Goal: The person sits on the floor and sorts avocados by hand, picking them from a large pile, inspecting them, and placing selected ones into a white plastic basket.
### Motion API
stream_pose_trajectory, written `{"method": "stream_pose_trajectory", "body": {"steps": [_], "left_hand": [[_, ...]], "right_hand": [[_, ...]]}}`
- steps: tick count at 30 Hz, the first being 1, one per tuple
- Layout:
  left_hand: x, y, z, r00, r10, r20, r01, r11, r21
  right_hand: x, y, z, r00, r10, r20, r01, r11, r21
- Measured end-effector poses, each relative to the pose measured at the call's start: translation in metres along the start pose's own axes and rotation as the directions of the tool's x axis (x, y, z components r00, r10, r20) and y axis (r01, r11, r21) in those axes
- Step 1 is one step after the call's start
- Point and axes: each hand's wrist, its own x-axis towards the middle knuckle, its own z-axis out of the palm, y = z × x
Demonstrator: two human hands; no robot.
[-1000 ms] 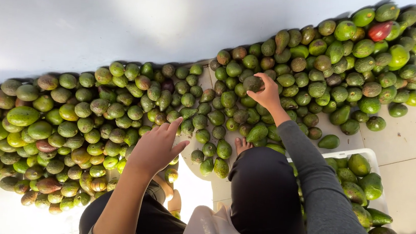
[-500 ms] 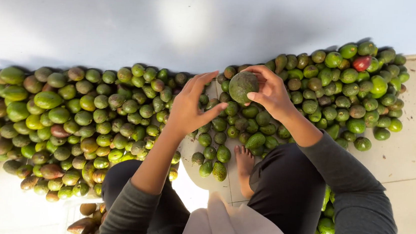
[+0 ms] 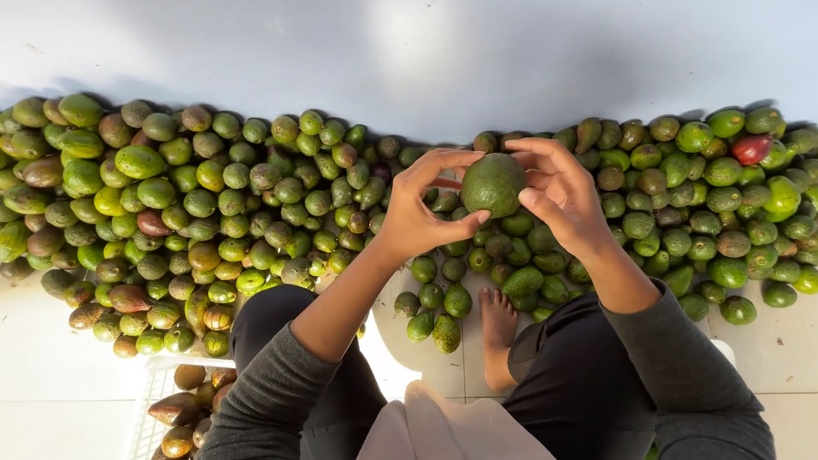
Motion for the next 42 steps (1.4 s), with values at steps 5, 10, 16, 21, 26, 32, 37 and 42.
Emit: {"method": "stream_pose_trajectory", "body": {"steps": [5,10,16,21,26,32,37,42], "left_hand": [[0.003,-0.003,-0.002,0.999,-0.047,-0.015,0.046,0.999,-0.014],[0.004,-0.004,-0.002,0.998,-0.064,0.017,0.064,0.998,-0.01],[0.008,0.018,-0.004,0.983,-0.039,0.18,0.041,0.999,-0.013],[0.007,0.024,-0.004,0.982,-0.066,0.175,0.056,0.997,0.058],[0.006,0.018,-0.006,0.994,-0.076,0.082,0.072,0.996,0.052],[0.004,-0.003,-0.007,0.998,-0.058,-0.004,0.058,0.998,0.026],[0.005,0.005,-0.006,0.999,-0.034,0.034,0.033,0.999,0.036],[0.006,0.011,-0.008,0.983,0.028,0.183,-0.028,1.0,-0.004]], "right_hand": [[0.009,-0.033,0.027,0.995,-0.097,0.027,0.1,0.979,-0.175],[0.006,-0.013,0.024,0.989,-0.148,-0.027,0.137,0.959,-0.247],[-0.006,0.031,0.001,1.0,-0.011,-0.015,0.013,0.989,0.145],[-0.005,0.017,0.017,0.998,0.058,0.014,-0.06,0.989,0.138],[-0.001,0.018,0.016,0.999,0.026,0.023,-0.028,0.995,0.098],[0.001,-0.007,0.022,0.981,-0.176,0.084,0.194,0.922,-0.335],[-0.003,-0.002,0.019,0.972,-0.233,0.032,0.228,0.903,-0.363],[-0.002,-0.009,0.019,0.98,-0.185,-0.073,0.167,0.964,-0.205]]}}
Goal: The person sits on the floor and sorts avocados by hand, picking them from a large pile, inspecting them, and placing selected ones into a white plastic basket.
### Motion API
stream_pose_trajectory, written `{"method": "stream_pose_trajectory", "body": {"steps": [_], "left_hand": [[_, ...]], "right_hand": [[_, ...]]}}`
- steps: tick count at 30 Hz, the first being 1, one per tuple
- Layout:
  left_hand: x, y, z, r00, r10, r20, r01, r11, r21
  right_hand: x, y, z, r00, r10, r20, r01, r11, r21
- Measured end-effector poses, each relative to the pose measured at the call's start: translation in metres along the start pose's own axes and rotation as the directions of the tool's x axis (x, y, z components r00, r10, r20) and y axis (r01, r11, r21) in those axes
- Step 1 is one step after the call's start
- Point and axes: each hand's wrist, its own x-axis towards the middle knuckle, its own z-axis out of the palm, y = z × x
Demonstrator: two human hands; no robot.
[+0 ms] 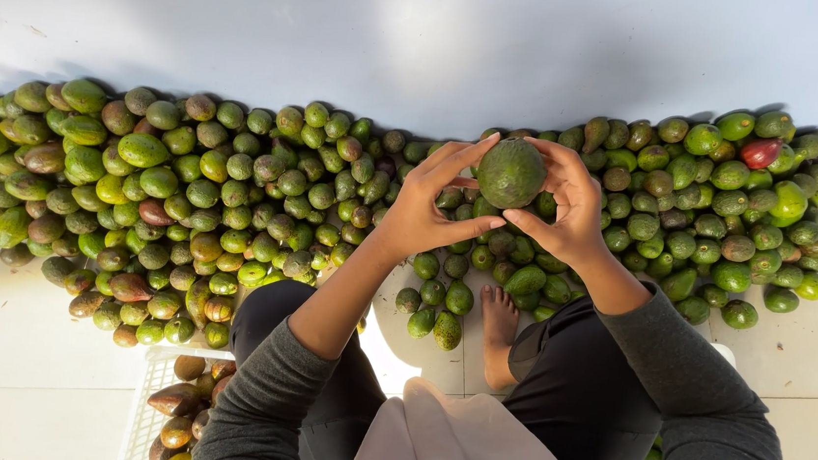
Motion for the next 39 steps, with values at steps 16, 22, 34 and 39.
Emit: {"method": "stream_pose_trajectory", "body": {"steps": [16,22,34,39], "left_hand": [[-0.004,-0.007,0.001,0.994,-0.057,-0.089,0.048,0.993,-0.105],[0.001,-0.005,-0.004,0.994,-0.094,-0.051,0.087,0.989,-0.118],[0.002,0.005,-0.011,0.992,-0.113,0.048,0.116,0.992,-0.058],[0.003,0.005,-0.013,0.991,-0.134,-0.017,0.132,0.987,-0.095]], "right_hand": [[0.009,-0.019,0.003,0.981,-0.146,0.13,0.168,0.97,-0.178],[0.002,0.002,-0.002,0.979,-0.192,0.063,0.201,0.95,-0.239],[-0.012,0.021,0.005,0.996,0.084,0.007,-0.084,0.99,0.113],[-0.011,0.014,0.004,0.997,-0.03,0.071,0.038,0.991,-0.125]]}}
